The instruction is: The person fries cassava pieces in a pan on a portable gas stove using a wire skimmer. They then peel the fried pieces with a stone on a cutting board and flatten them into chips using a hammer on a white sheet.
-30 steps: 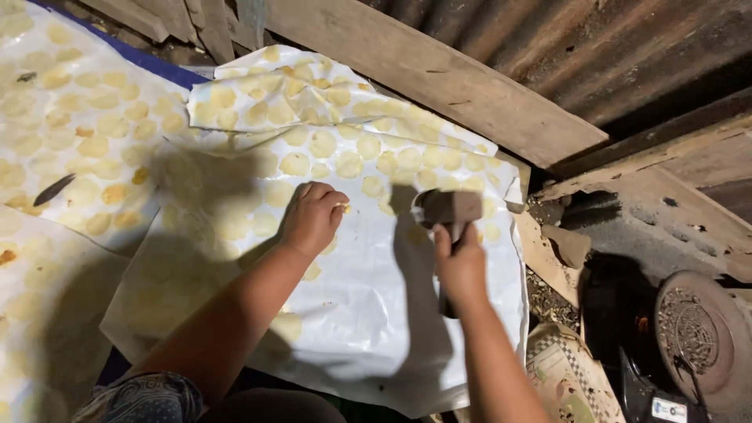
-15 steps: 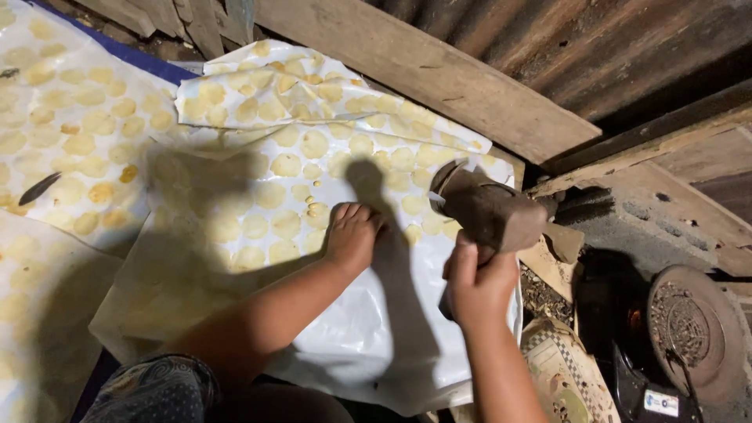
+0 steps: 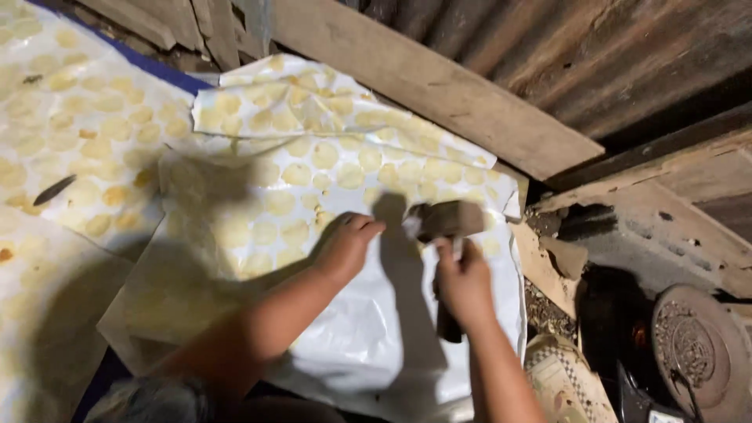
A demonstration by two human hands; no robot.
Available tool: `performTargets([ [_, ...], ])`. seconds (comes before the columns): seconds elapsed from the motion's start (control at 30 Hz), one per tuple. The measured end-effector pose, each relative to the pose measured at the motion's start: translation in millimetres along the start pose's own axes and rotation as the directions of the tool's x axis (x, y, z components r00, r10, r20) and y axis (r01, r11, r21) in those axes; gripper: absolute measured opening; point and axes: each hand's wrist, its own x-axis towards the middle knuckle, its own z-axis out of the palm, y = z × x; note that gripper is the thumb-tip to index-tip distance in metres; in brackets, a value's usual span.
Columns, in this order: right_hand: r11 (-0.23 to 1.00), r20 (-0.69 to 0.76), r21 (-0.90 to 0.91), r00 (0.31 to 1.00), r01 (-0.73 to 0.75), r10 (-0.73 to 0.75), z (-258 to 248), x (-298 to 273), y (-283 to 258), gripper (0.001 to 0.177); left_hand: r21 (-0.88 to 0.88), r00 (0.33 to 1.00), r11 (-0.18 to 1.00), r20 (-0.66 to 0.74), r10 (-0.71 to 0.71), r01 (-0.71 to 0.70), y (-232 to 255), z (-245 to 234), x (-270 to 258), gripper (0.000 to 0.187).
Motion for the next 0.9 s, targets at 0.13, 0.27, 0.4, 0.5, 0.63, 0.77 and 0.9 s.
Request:
performTargets([
  [0.13,0.935,-0.245,0.06,0.913,0.349,-0.325,-34.2,-36.6,-43.5,0.026,-0.12,0.935,0.968,0.31,-0.173,0.219,36.3,-1.2,15.1,0.038],
  [0.27,0.905,-0.262,-0.015,0.872,0.425,-0.414,24.4,-13.2,20.8,0.031,0.009,0.989,0.995,0.111,-0.098,0.097,30.0,-31.9,23.9,0.018],
  [0.4,0.947,0.095,-0.292,0.989,0.136,-0.113,67.3,2.6,46.9,0.054,0.322,0.995,0.946,-0.1,-0.003,0.035,-16.3,-84.3,22.4,0.055],
  [0.5,0.933,0.134,-0.353,0.991,0.073,-0.027,68.2,11.6,57.0,0.059,0.138,0.993,0.988,-0.11,-0.05,0.065,-58.7,-63.0,-0.2,0.039],
  [0.63,0.939,0.237,-0.332,0.971,0.085,-0.004,28.0,17.3,-1.2,0.061,0.114,0.979,0.993,-0.203,-0.013,0.037,-73.8,-52.5,-2.9,0.021],
  [0.77,0.939,0.059,-0.32,0.992,0.124,-0.111,40.4,5.8,6.3,0.058,0.081,0.96,0.981,-0.233,-0.155,0.178,-77.1,-44.7,-13.8,0.019],
  [0.9,0.907,0.094,-0.405,0.992,0.116,-0.085,86.0,23.8,50.2,0.058,0.067,0.957,0.974,-0.215,-0.196,0.215,-73.6,-51.6,6.8,0.037],
])
